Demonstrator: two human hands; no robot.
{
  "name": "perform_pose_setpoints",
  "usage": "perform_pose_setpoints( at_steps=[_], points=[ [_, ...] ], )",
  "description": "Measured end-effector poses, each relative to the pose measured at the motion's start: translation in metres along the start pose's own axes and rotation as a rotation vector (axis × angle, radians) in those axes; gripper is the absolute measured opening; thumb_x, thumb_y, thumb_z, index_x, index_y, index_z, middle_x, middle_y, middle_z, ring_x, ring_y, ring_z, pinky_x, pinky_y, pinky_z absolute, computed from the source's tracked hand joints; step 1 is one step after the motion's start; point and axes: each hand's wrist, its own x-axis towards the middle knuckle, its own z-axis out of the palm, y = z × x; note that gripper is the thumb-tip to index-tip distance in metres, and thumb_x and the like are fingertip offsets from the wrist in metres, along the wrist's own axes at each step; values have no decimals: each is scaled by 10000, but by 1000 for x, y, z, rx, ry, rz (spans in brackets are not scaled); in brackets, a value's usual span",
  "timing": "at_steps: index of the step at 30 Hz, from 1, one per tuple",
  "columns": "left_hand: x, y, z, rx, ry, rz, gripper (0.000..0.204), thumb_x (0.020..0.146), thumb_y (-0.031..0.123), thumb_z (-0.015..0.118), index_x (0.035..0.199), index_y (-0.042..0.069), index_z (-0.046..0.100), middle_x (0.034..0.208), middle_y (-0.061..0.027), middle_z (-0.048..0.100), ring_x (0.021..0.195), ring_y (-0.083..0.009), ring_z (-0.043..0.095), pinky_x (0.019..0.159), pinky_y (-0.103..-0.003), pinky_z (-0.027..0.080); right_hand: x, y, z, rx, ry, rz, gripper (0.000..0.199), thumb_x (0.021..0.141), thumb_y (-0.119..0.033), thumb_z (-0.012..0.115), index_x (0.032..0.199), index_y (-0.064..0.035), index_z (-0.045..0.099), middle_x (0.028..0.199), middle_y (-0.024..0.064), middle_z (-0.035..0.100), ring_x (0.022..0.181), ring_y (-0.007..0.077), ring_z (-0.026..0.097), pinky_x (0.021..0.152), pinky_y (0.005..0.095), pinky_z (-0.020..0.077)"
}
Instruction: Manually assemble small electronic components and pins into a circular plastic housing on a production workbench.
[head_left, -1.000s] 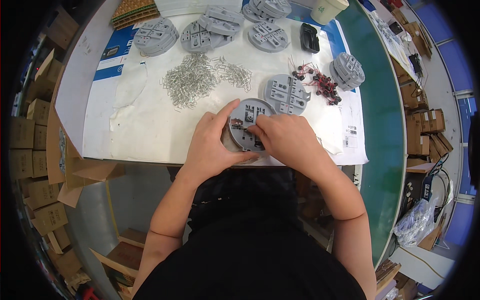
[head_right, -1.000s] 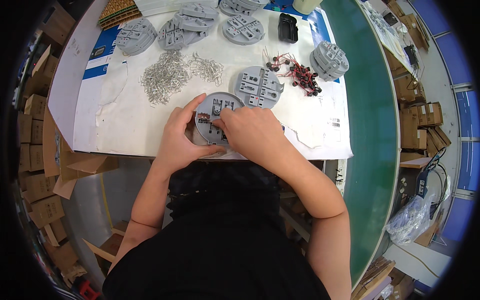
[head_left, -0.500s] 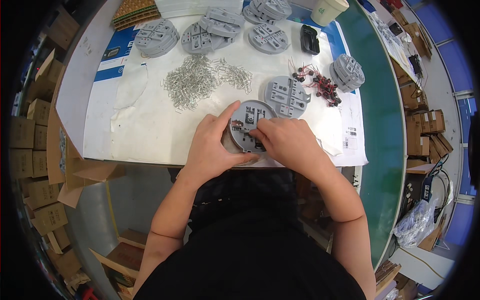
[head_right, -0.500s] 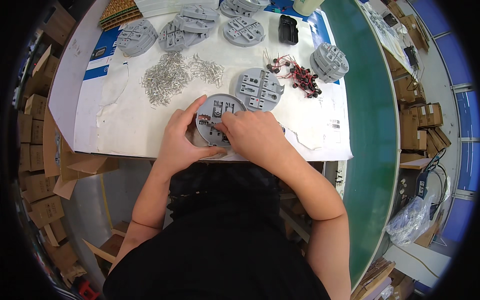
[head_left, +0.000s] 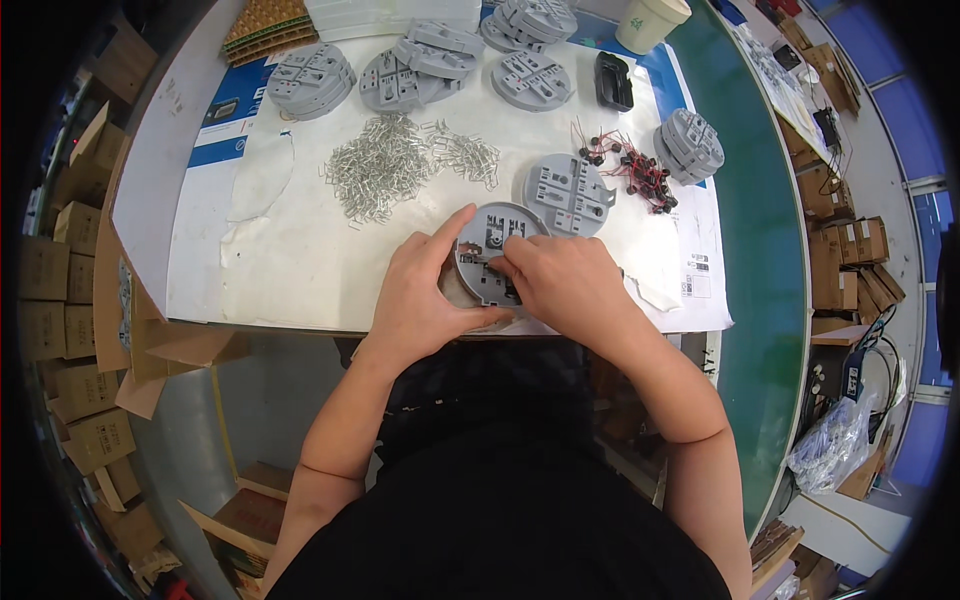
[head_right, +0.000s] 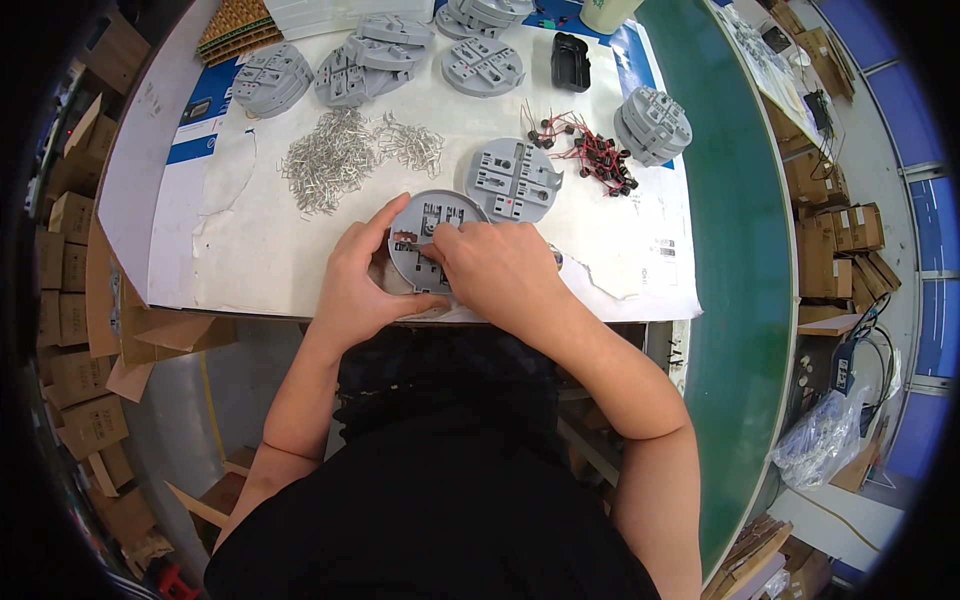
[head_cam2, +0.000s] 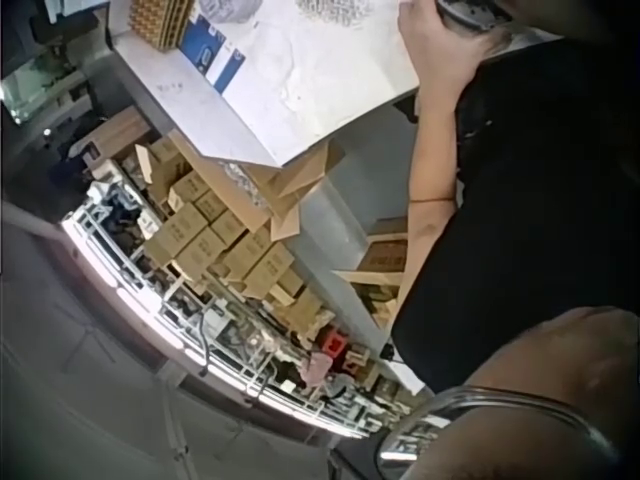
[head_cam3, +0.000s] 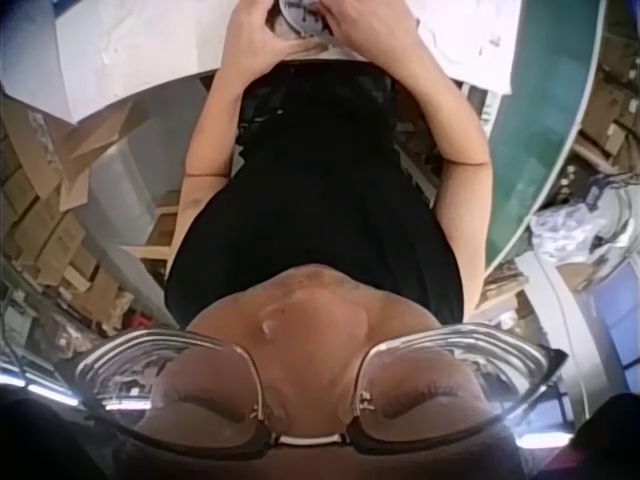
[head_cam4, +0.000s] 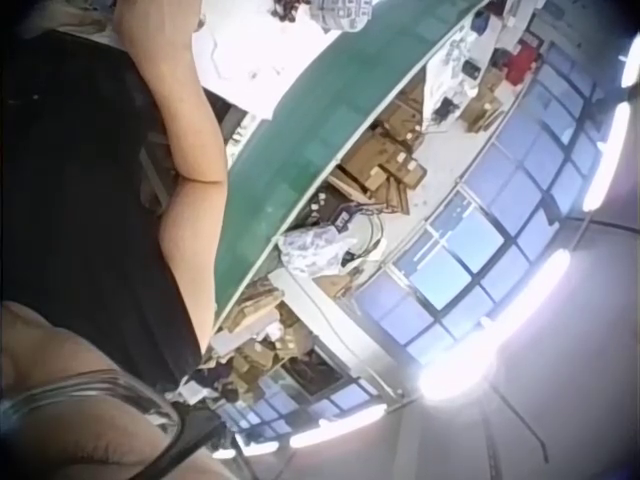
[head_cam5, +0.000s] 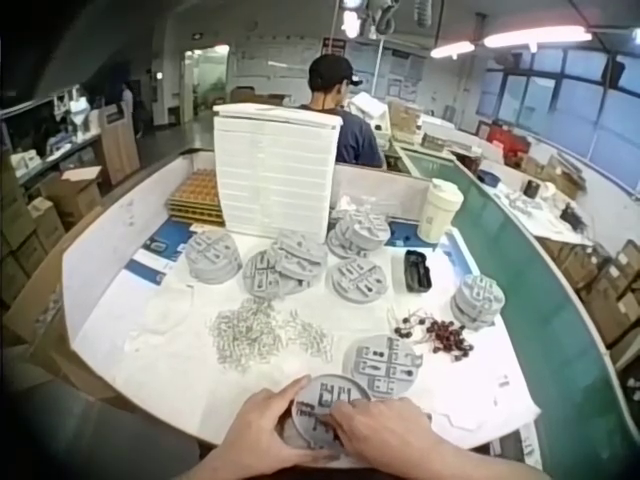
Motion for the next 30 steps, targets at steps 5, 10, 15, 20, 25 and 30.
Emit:
perform_pose_setpoints(
  at_steps=[5, 10, 15, 20, 25, 30],
  points=[
    [-1, 2, -2, 3, -11, 2, 1124, 548, 218, 1045, 1546, 98, 542, 1051, -80, 629, 923, -202, 619, 844, -354, 546, 1, 2, 3, 18, 6, -27, 234, 996, -271, 673, 852, -90, 641, 726, 112, 678, 669, 368, 671, 569, 497, 491],
    [1, 3, -2, 0, -9, -7, 1120, 549, 227, 1047, 1543, 97, 546, 1041, -76, 626, 908, -197, 612, 835, -346, 542, 7, 6, 1, 12, 37, -83, 312, 1016, -345, 645, 843, -87, 672, 669, 131, 679, 626, 358, 693, 544, 487, 523],
    [0, 3, -1, -4, -3, 1, 1120, 547, 238, 1048, 1540, 97, 550, 1024, -66, 618, 883, -189, 595, 810, -337, 535, 8, 7, -4, 59, -84, -29, 242, 1007, -272, 663, 858, -82, 647, 729, 135, 681, 706, 392, 671, 593, 525, 485],
    [-1, 2, -2, 5, 3, 12, 1117, 548, 239, 1049, 1538, 98, 553, 1013, -66, 616, 868, -189, 587, 796, -338, 533, 8, 10, -1, 88, -68, -50, 244, 1012, -280, 655, 863, -87, 653, 718, 140, 678, 692, 399, 667, 591, 532, 482],
    [-1, 5, -3, -3, -14, 2, 1092, 567, 287, 1023, 1535, 115, 547, 966, -122, 621, 874, -280, 621, 841, -404, 534, 15, -1, -8, -2, -98, -89, 261, 1018, -294, 642, 859, -87, 655, 705, 138, 677, 657, 394, 666, 575, 526, 487],
    [1, 2, -3, 0, -2, 22, 1088, 569, 280, 1021, 1535, 116, 547, 950, -119, 625, 882, -281, 622, 845, -406, 531, 17, -20, -25, -103, -151, -52, 282, 1019, -307, 638, 846, -85, 652, 689, 132, 674, 632, 385, 671, 564, 513, 499]
  ],
)
